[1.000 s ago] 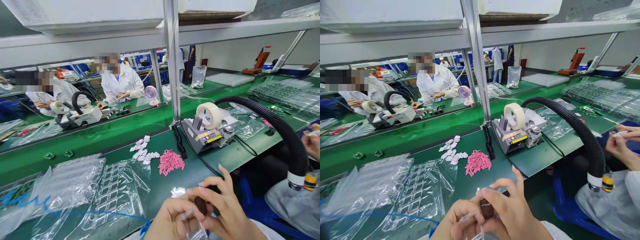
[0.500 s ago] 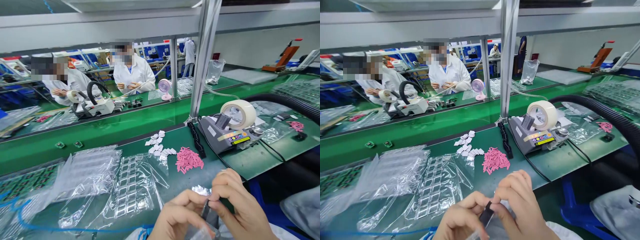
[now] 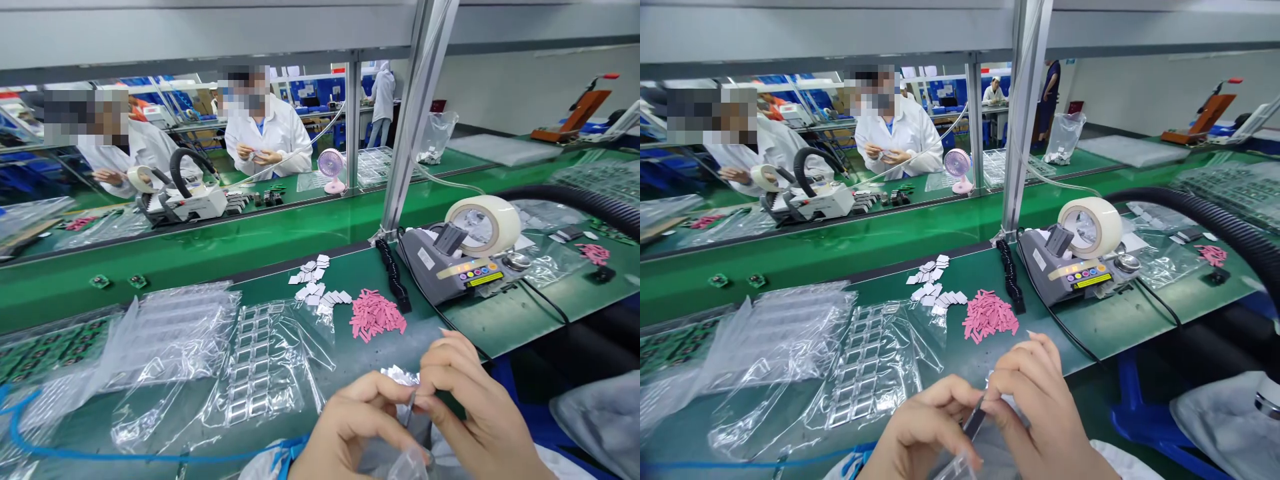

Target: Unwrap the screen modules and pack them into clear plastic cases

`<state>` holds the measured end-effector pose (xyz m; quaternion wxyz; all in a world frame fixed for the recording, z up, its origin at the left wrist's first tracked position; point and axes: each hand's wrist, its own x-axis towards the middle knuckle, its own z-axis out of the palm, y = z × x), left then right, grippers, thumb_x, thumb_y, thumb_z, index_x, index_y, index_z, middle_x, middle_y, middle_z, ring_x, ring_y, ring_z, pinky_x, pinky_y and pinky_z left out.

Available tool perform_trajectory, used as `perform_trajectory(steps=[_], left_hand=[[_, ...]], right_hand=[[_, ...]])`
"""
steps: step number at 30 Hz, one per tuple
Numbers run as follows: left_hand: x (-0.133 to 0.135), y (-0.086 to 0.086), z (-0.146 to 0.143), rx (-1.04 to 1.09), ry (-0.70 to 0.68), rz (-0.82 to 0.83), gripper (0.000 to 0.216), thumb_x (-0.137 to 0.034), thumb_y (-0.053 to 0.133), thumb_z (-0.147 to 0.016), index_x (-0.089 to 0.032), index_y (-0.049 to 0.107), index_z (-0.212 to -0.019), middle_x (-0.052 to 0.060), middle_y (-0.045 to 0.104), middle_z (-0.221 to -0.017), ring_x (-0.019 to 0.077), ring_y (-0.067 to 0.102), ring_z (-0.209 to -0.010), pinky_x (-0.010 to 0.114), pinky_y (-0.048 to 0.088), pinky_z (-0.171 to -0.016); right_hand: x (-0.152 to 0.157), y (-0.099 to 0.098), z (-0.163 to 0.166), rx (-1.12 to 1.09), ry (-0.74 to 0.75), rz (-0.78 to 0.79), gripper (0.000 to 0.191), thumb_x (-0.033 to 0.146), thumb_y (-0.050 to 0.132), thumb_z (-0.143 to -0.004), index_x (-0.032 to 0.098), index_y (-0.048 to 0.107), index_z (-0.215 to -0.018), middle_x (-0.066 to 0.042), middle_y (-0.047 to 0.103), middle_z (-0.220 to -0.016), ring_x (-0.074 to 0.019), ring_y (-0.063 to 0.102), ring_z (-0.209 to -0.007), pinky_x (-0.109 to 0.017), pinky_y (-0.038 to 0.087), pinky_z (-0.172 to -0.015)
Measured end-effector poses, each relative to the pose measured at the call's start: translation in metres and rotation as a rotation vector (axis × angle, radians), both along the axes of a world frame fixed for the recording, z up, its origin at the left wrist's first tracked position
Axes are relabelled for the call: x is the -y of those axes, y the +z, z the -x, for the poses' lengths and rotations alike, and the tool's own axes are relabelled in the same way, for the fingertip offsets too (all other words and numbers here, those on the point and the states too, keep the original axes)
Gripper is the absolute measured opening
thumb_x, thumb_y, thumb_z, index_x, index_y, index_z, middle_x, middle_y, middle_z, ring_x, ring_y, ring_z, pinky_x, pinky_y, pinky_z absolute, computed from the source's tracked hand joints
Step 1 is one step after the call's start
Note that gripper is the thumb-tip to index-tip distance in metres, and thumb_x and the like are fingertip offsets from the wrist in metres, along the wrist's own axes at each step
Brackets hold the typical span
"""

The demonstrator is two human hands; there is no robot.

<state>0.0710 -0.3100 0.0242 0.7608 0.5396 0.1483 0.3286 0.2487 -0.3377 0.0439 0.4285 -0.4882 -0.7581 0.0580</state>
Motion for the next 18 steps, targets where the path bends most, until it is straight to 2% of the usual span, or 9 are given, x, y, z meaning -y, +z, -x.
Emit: perform_trajectory(steps=[5,14,18], left_hand=[[0.0,0.0,-0.003,-0.043,0.01,-0.002,0.032,-0.052,0.066,-0.068,-0.032,0.074,-0.091,0.008,0.052,-0.109,0.0292,0.053,-0.107,0.041,0.039,-0.095],[0.001,0.004,-0.009,-0.043,0.04,0.04,0.033,-0.05,0.071,-0.062,-0.031,0.075,-0.089,0.008,0.054,-0.105,0.0285,0.054,-0.107,0.042,0.039,-0.096],[0.001,0.004,-0.013,-0.011,0.049,0.168,0.032,-0.049,0.074,-0.058,-0.026,0.076,-0.081,0.007,0.056,-0.104,0.0268,0.055,-0.106,0.041,0.038,-0.097]], right_hand=[[0.002,-0.006,0.0,0.012,-0.041,-0.01,0.018,0.025,0.044,-0.092,0.023,0.047,-0.074,0.003,0.053,-0.067,-0.0141,0.053,-0.066,-0.037,0.028,-0.092],[0.004,-0.018,-0.003,0.045,-0.061,-0.037,0.016,0.019,0.042,-0.09,0.023,0.047,-0.075,0.003,0.052,-0.065,-0.0147,0.052,-0.065,-0.04,0.023,-0.094],[0.005,-0.02,-0.004,0.066,-0.036,-0.005,0.015,0.019,0.04,-0.09,0.022,0.044,-0.076,0.002,0.051,-0.07,-0.0152,0.051,-0.069,-0.042,0.022,-0.094]])
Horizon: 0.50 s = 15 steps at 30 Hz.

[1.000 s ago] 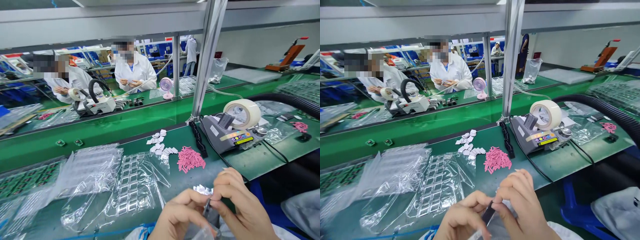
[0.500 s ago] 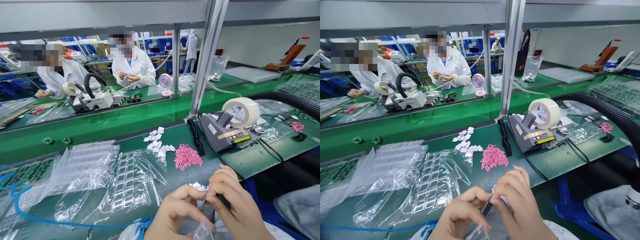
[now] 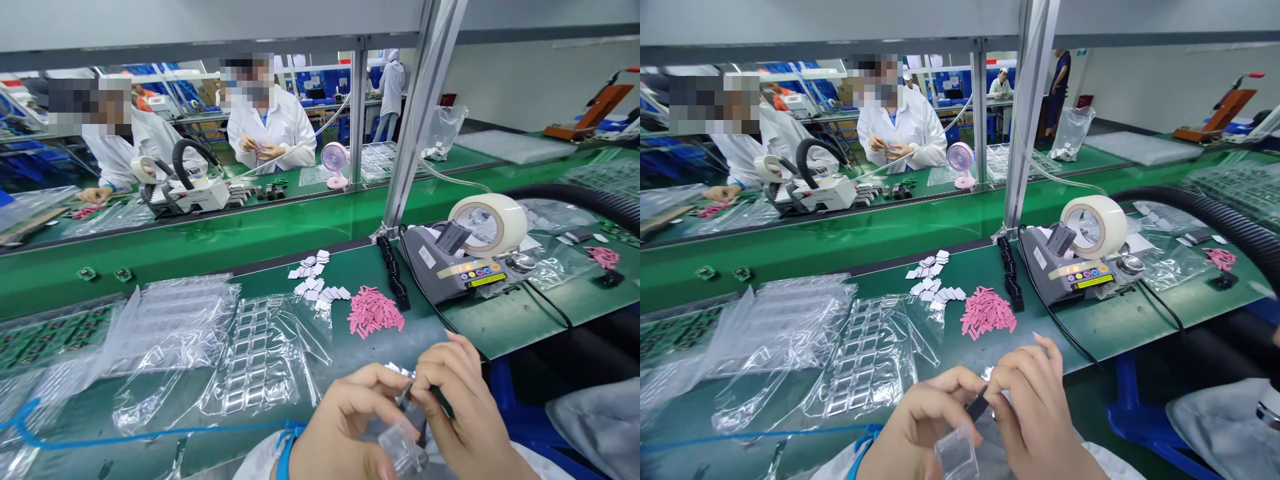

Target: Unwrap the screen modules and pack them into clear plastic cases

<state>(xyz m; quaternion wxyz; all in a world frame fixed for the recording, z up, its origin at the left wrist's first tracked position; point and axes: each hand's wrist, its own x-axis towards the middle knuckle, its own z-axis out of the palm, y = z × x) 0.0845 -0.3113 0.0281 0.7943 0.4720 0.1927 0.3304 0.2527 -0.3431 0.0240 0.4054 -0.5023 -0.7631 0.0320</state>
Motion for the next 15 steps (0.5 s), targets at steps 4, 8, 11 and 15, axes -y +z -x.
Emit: perform_trajectory(steps=[4,8,11,15], left_hand=[[-0.003,-0.006,-0.001,0.091,0.122,0.21,0.036,-0.053,0.067,-0.066,-0.02,0.075,-0.078,0.007,0.058,-0.107,0.0245,0.055,-0.105,0.039,0.037,-0.099],[-0.013,-0.013,0.007,0.22,0.293,0.397,0.037,-0.052,0.064,-0.071,-0.016,0.073,-0.077,0.007,0.064,-0.109,0.0254,0.055,-0.111,0.04,0.033,-0.105],[-0.018,-0.015,0.014,0.3,0.263,0.526,0.039,-0.054,0.061,-0.072,-0.016,0.072,-0.077,0.007,0.068,-0.107,0.0241,0.056,-0.111,0.041,0.036,-0.103],[-0.016,-0.012,0.012,0.381,0.123,0.585,0.04,-0.055,0.059,-0.074,-0.017,0.071,-0.08,0.006,0.067,-0.113,0.0233,0.059,-0.108,0.04,0.039,-0.1]], right_hand=[[0.005,0.001,0.001,-0.12,0.077,0.139,0.023,0.029,0.034,-0.095,0.022,0.039,-0.074,0.004,0.046,-0.07,-0.013,0.049,-0.068,-0.038,0.028,-0.093],[0.001,-0.034,0.001,-0.225,0.08,0.43,0.029,0.034,0.029,-0.096,0.022,0.038,-0.071,0.002,0.046,-0.069,-0.0126,0.047,-0.063,-0.027,0.042,-0.063],[-0.01,-0.077,0.0,-0.093,-0.046,0.475,0.024,0.022,0.04,-0.089,0.02,0.045,-0.066,0.001,0.049,-0.063,-0.015,0.047,-0.063,-0.029,0.04,-0.061],[-0.021,-0.084,-0.007,-0.095,-0.105,0.434,0.006,0.017,0.048,-0.081,0.02,0.052,-0.078,-0.002,0.056,-0.073,-0.0179,0.051,-0.07,-0.035,0.041,-0.068]])
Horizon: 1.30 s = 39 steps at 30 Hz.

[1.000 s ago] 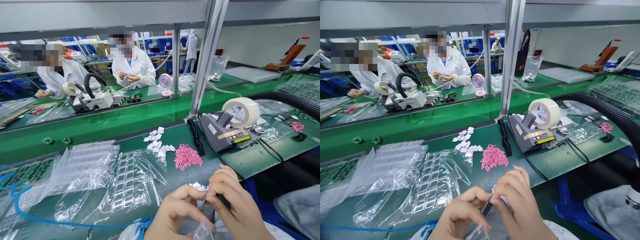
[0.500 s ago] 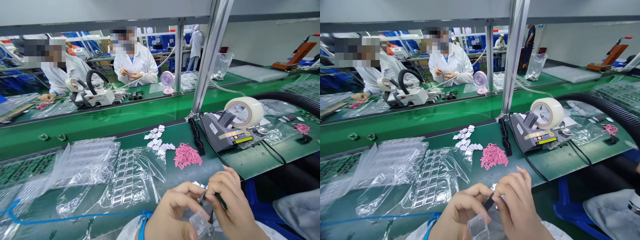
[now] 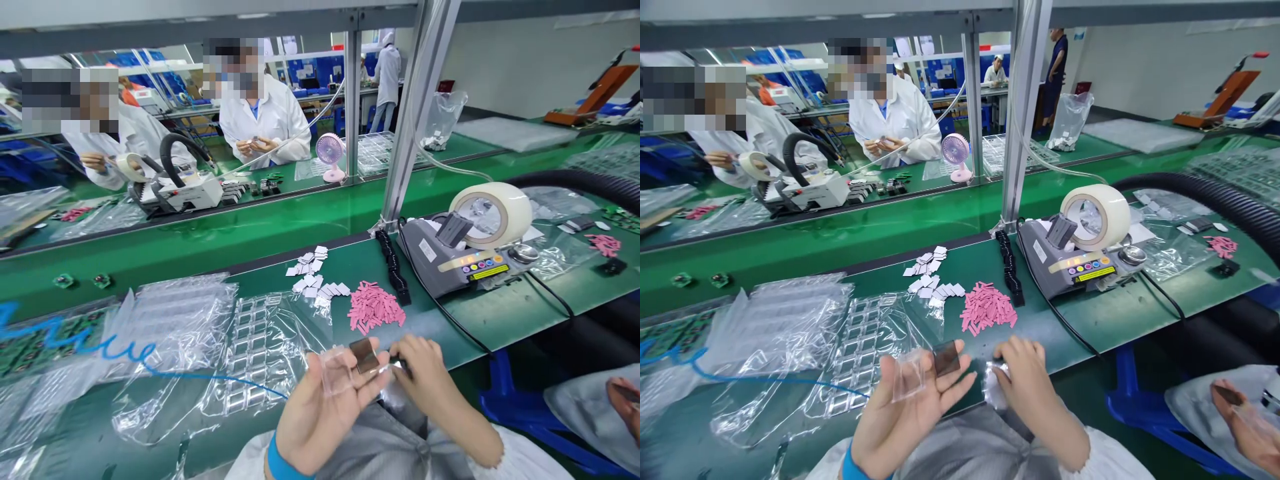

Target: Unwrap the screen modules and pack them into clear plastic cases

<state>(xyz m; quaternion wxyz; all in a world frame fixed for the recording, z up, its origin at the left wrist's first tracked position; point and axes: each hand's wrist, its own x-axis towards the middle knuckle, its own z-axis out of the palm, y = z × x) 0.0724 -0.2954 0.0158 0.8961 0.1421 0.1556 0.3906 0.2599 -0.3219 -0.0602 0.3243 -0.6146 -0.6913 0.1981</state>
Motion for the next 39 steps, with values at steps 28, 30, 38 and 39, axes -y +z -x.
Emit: perform_trajectory(steps=[28,30,38,39], left_hand=[[0.014,0.009,-0.024,0.183,-0.172,-0.149,0.04,-0.057,0.06,-0.07,-0.022,0.072,-0.083,0.011,0.064,-0.113,0.0281,0.055,-0.111,0.046,0.036,-0.097],[0.016,0.009,-0.026,0.222,-0.171,-0.144,0.042,-0.059,0.059,-0.07,-0.022,0.072,-0.083,0.011,0.065,-0.112,0.0274,0.056,-0.11,0.044,0.037,-0.096],[0.022,0.01,-0.029,0.208,-0.079,-0.142,0.043,-0.059,0.057,-0.072,-0.021,0.072,-0.085,0.009,0.068,-0.101,0.0237,0.06,-0.101,0.035,0.044,-0.086],[0.021,0.01,-0.028,0.185,-0.065,-0.146,0.042,-0.058,0.057,-0.073,-0.021,0.072,-0.085,0.009,0.067,-0.103,0.0235,0.06,-0.101,0.036,0.044,-0.088]], right_hand=[[0.005,0.063,0.01,-1.143,0.406,0.103,0.038,0.04,0.076,-0.067,0.042,0.062,-0.103,0.002,0.068,-0.098,-0.0159,0.059,-0.089,-0.03,0.052,-0.076],[0.007,0.061,0.014,-1.215,0.393,0.118,0.038,0.043,0.077,-0.065,0.043,0.062,-0.1,0.003,0.068,-0.096,-0.015,0.058,-0.089,-0.029,0.051,-0.077],[0.005,0.063,0.014,-1.112,0.391,0.051,0.038,0.044,0.073,-0.069,0.043,0.06,-0.105,0.001,0.068,-0.1,-0.0161,0.059,-0.088,-0.03,0.051,-0.077],[0.005,0.066,0.012,-1.057,0.379,0.026,0.039,0.046,0.071,-0.071,0.041,0.059,-0.107,0.0,0.067,-0.103,-0.0175,0.059,-0.094,-0.032,0.051,-0.081]])
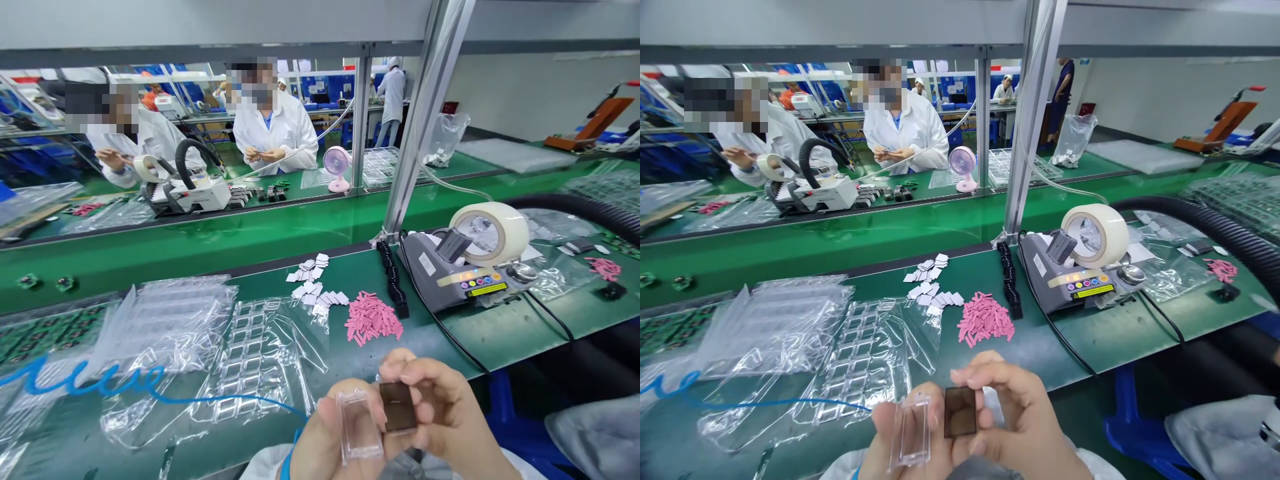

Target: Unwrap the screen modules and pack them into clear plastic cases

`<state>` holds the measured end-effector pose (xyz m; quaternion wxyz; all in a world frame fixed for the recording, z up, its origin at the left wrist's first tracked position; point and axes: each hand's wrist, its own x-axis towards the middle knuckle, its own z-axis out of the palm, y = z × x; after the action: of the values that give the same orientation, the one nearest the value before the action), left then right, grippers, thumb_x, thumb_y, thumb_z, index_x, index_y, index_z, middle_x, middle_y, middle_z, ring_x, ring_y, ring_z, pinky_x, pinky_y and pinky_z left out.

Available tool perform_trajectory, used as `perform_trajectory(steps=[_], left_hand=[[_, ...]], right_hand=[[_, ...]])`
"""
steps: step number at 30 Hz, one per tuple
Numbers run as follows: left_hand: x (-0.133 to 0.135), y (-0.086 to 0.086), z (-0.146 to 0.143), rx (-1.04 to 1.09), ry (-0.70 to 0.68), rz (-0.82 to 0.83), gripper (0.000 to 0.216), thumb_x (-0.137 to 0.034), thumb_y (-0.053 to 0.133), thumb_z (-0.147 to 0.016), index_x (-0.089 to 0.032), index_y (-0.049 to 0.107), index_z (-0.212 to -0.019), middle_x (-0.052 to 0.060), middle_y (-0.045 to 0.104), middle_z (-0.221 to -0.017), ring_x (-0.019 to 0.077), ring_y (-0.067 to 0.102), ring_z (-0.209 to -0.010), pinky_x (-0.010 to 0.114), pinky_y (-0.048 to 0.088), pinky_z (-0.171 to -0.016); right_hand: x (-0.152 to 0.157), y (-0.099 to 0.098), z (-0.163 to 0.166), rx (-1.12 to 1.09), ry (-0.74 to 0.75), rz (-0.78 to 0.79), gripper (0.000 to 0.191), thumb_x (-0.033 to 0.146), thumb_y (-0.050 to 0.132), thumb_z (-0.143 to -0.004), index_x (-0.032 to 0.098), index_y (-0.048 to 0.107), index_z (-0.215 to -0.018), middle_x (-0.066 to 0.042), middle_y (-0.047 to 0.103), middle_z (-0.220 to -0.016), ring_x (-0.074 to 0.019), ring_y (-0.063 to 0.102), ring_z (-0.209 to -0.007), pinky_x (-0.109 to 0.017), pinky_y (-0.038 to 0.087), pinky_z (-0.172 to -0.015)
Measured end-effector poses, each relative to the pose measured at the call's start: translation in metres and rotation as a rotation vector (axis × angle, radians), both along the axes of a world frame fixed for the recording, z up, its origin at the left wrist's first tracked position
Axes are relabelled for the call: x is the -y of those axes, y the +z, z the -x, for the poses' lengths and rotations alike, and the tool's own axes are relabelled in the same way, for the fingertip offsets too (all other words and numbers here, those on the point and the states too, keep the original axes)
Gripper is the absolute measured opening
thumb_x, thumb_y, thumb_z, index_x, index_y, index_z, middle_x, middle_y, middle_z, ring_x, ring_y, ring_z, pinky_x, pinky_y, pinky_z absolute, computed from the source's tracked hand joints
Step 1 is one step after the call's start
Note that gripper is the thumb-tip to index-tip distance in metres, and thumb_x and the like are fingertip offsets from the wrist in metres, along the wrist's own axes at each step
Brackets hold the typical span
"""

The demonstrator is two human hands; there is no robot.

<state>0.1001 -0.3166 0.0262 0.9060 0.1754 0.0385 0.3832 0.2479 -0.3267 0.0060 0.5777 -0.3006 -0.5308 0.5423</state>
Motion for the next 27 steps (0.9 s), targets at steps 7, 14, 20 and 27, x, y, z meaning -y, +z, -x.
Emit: perform_trajectory(steps=[7,14,20,27], left_hand=[[-0.007,0.001,0.006,-0.211,0.092,-0.304,0.035,-0.052,0.065,-0.069,-0.022,0.075,-0.082,0.007,0.059,-0.103,0.0181,0.056,-0.097,0.03,0.04,-0.092],[-0.006,-0.001,0.008,-0.394,0.103,-0.505,0.028,-0.048,0.068,-0.068,-0.029,0.076,-0.086,0.008,0.05,-0.11,0.0262,0.053,-0.107,0.038,0.036,-0.099],[-0.002,-0.004,0.008,-0.452,0.141,-0.539,0.031,-0.053,0.065,-0.067,-0.031,0.076,-0.085,0.009,0.051,-0.11,0.0301,0.051,-0.109,0.043,0.035,-0.101],[-0.001,0.001,0.006,-0.502,0.174,-0.545,0.031,-0.05,0.069,-0.065,-0.028,0.076,-0.086,0.01,0.051,-0.108,0.0303,0.05,-0.11,0.044,0.035,-0.1]], right_hand=[[0.001,0.036,-0.011,0.531,-0.406,-0.26,0.011,0.033,0.059,-0.084,0.025,0.056,-0.08,0.002,0.054,-0.071,-0.0118,0.054,-0.07,-0.023,0.047,-0.066],[0.004,0.046,-0.01,0.868,-0.48,-0.438,0.018,0.029,0.05,-0.089,0.022,0.049,-0.073,0.005,0.053,-0.064,-0.0124,0.051,-0.062,-0.034,0.035,-0.086],[0.006,0.045,-0.011,0.855,-0.463,-0.407,0.02,0.031,0.048,-0.091,0.022,0.047,-0.072,0.005,0.051,-0.064,-0.0127,0.05,-0.062,-0.034,0.035,-0.085],[0.005,0.038,-0.012,0.823,-0.428,-0.315,0.023,0.031,0.048,-0.091,0.022,0.046,-0.07,0.004,0.05,-0.064,-0.0125,0.049,-0.062,-0.032,0.038,-0.075]])
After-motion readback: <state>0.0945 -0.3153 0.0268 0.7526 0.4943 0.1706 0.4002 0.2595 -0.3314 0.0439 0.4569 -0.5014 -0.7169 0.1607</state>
